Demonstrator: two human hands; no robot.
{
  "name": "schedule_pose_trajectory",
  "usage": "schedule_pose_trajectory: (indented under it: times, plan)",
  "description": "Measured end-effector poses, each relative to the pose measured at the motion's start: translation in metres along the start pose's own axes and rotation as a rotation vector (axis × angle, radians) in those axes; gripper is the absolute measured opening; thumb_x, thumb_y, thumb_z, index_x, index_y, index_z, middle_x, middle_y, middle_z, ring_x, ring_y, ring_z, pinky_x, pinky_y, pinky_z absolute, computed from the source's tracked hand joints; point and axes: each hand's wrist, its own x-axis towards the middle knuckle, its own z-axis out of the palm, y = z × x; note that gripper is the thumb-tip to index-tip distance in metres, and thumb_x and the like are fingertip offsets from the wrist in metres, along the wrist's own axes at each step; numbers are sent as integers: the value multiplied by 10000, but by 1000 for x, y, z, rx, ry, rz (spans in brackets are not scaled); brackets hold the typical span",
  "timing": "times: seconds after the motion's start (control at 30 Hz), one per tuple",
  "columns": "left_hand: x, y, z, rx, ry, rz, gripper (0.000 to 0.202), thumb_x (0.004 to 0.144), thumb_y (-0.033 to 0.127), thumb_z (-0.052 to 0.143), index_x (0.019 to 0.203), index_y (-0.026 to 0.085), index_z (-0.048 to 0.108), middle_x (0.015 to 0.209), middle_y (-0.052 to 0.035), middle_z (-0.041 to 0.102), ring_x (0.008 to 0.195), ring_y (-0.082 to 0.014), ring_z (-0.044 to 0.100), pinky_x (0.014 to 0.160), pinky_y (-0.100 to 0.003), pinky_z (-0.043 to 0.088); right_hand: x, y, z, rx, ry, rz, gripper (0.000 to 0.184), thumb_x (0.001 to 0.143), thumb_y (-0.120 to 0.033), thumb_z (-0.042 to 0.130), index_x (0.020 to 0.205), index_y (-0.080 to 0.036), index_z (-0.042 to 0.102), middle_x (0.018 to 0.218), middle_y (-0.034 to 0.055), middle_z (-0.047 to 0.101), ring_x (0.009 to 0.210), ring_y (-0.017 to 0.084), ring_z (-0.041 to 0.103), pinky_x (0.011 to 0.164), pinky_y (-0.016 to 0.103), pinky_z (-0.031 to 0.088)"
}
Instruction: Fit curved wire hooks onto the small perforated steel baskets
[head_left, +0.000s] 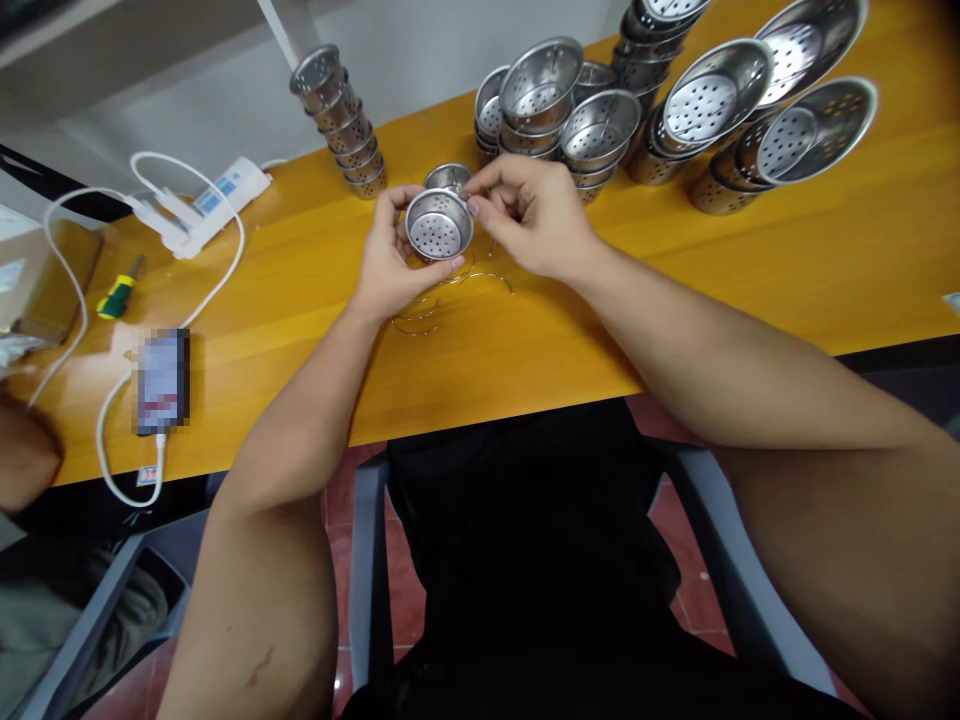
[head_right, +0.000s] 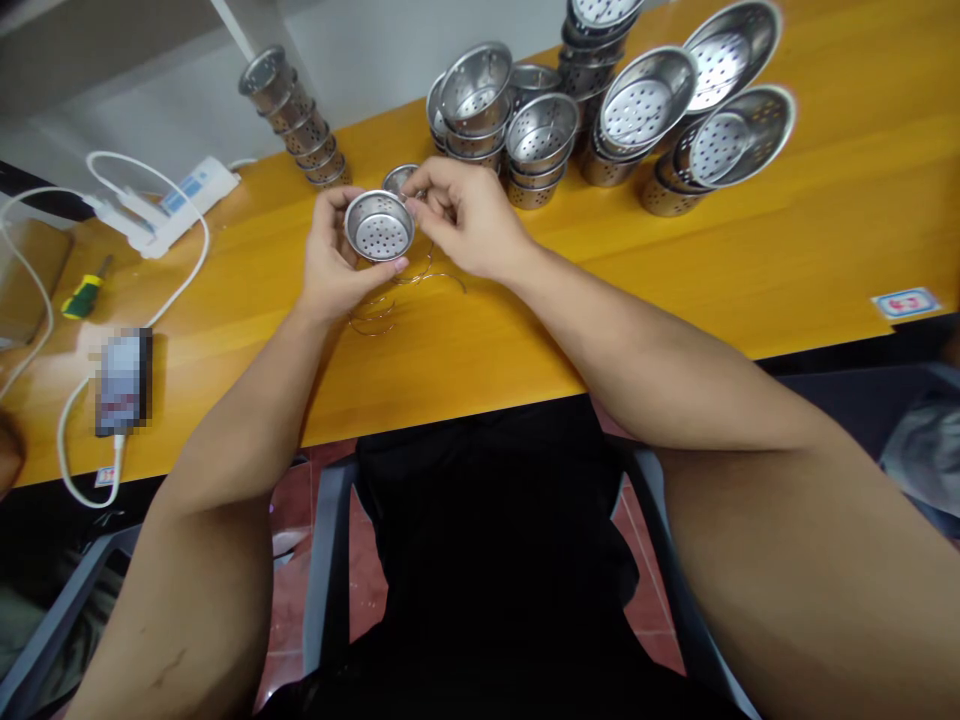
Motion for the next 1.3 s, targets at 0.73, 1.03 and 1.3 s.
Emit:
schedule_pose_trajectory:
  times: [0.73,1.03,1.3]
  plan:
    - [-5,24,0,126,-171,-84,1193,764,1071,1096,1575,334,626,1407,-65,719,1345,-357,844,1238,-582,744,-4,1,4,-67,-74,-24,309,1163,-580,958,1015,-316,898,728,-3,590,696,243,530,680,421,543]
    - [-4,21,-1,122,-222,-58,1222,784,1097,1063,1613,348,570,1428,-62,714,1280,-322,847,1215,-554,738,-6,5,9,-113,-80,1,264,1175,-536,955,1077,-297,900,765,0,599,770,265,609,750,409,623]
    - [-6,23,1,93,-227,-97,1190,807,1085,1058,1616,370,557,1436,-59,701,1362,-347,818,1265,-572,697,-5,7,8,-108,-107,23,279,1168,-548,931,1062,-297,872,771,-8,564,762,261,566,742,416,589]
